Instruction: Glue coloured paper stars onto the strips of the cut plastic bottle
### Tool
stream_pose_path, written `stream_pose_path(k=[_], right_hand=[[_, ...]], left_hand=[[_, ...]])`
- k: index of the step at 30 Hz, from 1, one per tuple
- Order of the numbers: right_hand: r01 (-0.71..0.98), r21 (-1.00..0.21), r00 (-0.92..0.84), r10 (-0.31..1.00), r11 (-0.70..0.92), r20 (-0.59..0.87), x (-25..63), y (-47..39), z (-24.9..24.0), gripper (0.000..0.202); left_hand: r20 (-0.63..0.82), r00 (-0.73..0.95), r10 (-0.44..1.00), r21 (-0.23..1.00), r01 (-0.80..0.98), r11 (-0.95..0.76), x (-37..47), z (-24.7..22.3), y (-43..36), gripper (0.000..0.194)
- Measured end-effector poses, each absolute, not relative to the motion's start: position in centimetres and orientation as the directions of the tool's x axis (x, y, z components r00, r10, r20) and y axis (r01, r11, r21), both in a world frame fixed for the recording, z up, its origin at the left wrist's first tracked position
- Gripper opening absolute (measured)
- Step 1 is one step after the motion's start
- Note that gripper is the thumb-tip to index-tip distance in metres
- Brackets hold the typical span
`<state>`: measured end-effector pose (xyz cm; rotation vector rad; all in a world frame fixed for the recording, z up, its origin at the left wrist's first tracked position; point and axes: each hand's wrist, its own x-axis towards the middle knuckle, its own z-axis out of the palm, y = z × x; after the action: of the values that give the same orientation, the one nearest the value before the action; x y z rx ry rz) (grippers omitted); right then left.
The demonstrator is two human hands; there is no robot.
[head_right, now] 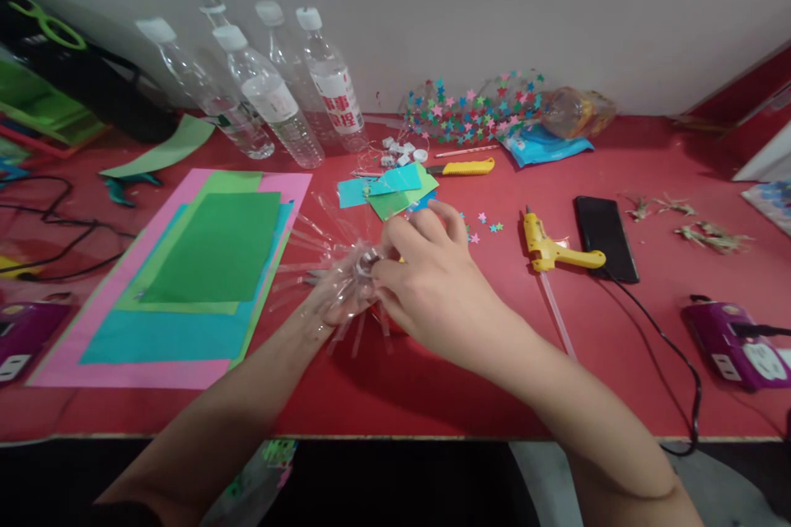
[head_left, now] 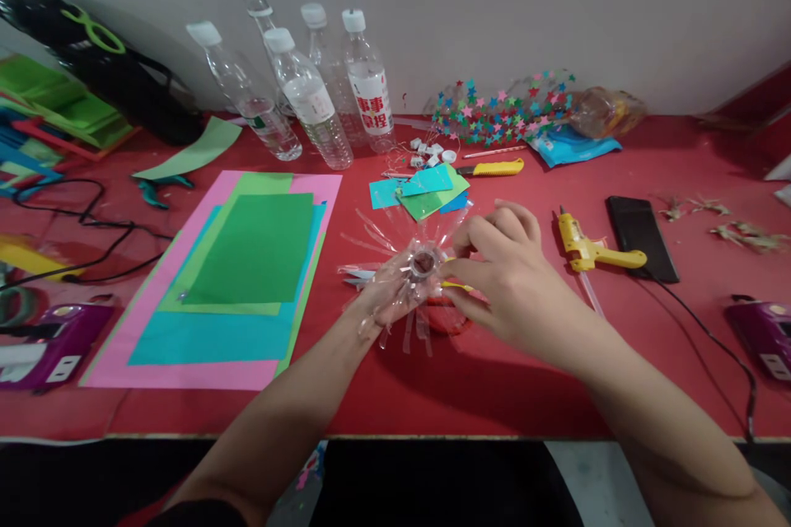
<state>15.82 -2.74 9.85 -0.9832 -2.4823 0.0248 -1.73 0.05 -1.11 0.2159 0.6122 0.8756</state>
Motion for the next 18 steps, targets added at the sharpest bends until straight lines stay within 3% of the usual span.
stream_pose_path(k=[10, 18], right_hand=[[0.641, -0.224, -0.597, 0.660, 0.734, 0.456, 16.7, -3.1, 11.2, 0.014], [0.602, -0.209, -0.571, 0.599, 0.770, 0.561, 17.0, -3.4, 11.8, 0.014]], left_hand=[[-0.462, 0.509, 0.727, 0.357, -0.643, 0.677, -2.0, -0.6, 0.1, 0.027], [-0.428, 0.533, 0.730, 0.411, -0.605, 0.682, -1.9, -0.9, 0.1, 0.029]])
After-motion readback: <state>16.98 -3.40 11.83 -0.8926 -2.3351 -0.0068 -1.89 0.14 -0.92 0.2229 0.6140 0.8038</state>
